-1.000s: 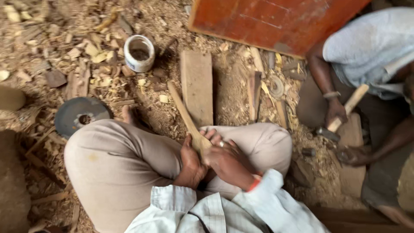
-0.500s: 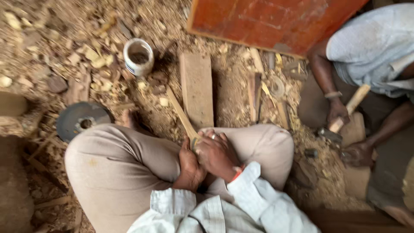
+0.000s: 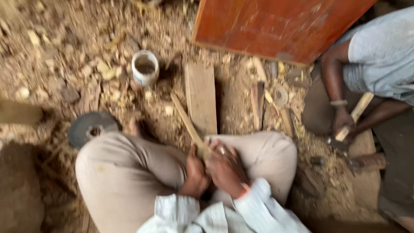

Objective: The person sits on the floor and uses a small hand tool to carve and smooth a wooden spoon held against a block. They repeatedly rub the tool along the spoon's surface to refine its shape.

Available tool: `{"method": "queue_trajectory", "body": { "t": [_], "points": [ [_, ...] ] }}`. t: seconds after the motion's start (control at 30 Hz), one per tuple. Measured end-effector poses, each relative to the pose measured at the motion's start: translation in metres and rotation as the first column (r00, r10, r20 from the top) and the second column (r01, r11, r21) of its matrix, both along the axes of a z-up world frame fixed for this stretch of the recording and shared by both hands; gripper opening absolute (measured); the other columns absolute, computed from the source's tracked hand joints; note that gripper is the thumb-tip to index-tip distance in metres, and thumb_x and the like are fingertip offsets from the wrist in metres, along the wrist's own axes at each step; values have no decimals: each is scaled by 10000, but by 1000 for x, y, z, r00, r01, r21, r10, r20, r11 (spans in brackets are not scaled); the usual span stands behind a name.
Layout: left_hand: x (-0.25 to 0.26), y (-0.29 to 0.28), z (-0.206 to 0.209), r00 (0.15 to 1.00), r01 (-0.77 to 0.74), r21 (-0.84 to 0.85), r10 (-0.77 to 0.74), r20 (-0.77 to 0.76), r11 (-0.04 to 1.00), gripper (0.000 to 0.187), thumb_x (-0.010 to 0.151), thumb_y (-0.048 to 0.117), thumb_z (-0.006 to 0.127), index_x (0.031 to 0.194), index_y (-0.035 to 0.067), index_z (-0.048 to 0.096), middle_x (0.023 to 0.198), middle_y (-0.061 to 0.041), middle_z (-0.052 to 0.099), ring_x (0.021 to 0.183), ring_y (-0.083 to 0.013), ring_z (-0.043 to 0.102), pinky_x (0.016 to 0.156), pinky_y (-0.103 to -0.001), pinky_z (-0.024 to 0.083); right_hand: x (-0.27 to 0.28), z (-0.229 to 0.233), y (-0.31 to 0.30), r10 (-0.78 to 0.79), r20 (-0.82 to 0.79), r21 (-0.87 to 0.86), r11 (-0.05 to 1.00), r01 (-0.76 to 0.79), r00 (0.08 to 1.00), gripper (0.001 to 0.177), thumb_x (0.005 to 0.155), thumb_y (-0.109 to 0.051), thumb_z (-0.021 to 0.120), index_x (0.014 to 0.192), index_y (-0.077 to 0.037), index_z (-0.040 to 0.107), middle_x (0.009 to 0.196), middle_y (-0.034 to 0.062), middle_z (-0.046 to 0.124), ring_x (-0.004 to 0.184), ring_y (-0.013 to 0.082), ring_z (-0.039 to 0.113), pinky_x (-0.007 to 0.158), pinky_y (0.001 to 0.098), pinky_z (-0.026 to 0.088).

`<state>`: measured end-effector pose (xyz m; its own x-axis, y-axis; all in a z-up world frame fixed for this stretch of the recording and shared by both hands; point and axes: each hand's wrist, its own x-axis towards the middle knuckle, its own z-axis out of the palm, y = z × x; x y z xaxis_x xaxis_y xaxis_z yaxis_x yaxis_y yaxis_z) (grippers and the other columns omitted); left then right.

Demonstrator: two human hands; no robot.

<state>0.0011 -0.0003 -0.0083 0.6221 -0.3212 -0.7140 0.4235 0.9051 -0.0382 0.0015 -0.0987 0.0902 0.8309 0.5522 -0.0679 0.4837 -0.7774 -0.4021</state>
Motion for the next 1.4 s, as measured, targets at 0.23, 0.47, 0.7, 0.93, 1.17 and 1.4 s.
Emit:
{"method": "queue_trajectory", "body": {
  "t": [0.23, 0.47, 0.7, 0.93, 1.17, 1.4],
  "points": [
    [5, -20, 12, 977, 9, -73, 7, 212, 997, 567, 1072, 495, 237, 1137, 35, 562, 1147, -229, 707, 1094, -333, 679, 1013, -460, 532, -9, 30, -17, -131, -47, 120, 983, 136, 990, 143, 863, -179, 673, 931, -71, 738, 975, 88, 719, 925, 307, 624, 851, 447, 436],
    [30, -25, 2, 973, 42, -225, 11, 229, 973, 531, 1045, 560, 327, 1102, 90, 568, 1122, -203, 720, 947, -356, 676, 888, -487, 560, 1, 23, -15, -190, 76, 159, 972, 176, 979, 205, 867, -122, 667, 1035, -11, 702, 1114, 133, 697, 1025, 356, 610, 893, 447, 480],
    [29, -31, -12, 983, 75, -185, -41, 180, 980, 571, 1048, 585, 321, 1139, 65, 537, 1156, -239, 701, 1084, -367, 689, 946, -492, 557, -13, 10, -24, -135, 108, -91, 985, 145, 985, 239, 904, -89, 586, 1107, -18, 690, 1229, 97, 680, 1089, 339, 628, 927, 435, 491],
    [20, -31, -16, 986, 51, -183, -21, 165, 982, 567, 1030, 594, 308, 1151, 86, 529, 1160, -219, 688, 1142, -372, 660, 973, -505, 531, -10, -7, -21, -151, 114, -167, 971, 169, 982, 286, 933, -93, 571, 1176, 9, 681, 1264, 129, 657, 1045, 356, 614, 875, 451, 468],
    [22, -35, -20, 967, 44, -151, -4, 254, 988, 593, 1048, 596, 301, 1148, 52, 516, 1131, -239, 702, 1091, -385, 672, 969, -517, 536, -6, -20, -30, -111, 166, -179, 974, 140, 980, 339, 883, -58, 555, 1190, 19, 679, 1251, 143, 670, 1056, 351, 624, 884, 457, 494],
    [40, -31, 1, 971, 111, 19, -112, 209, 994, 612, 1050, 590, 288, 1162, 47, 547, 1118, -233, 720, 1086, -372, 674, 1009, -492, 531, 6, -19, -33, -194, 82, -126, 971, 203, 978, 255, 899, -50, 579, 1125, -10, 689, 1175, 190, 653, 1031, 366, 639, 830, 451, 520]
  ]
}}
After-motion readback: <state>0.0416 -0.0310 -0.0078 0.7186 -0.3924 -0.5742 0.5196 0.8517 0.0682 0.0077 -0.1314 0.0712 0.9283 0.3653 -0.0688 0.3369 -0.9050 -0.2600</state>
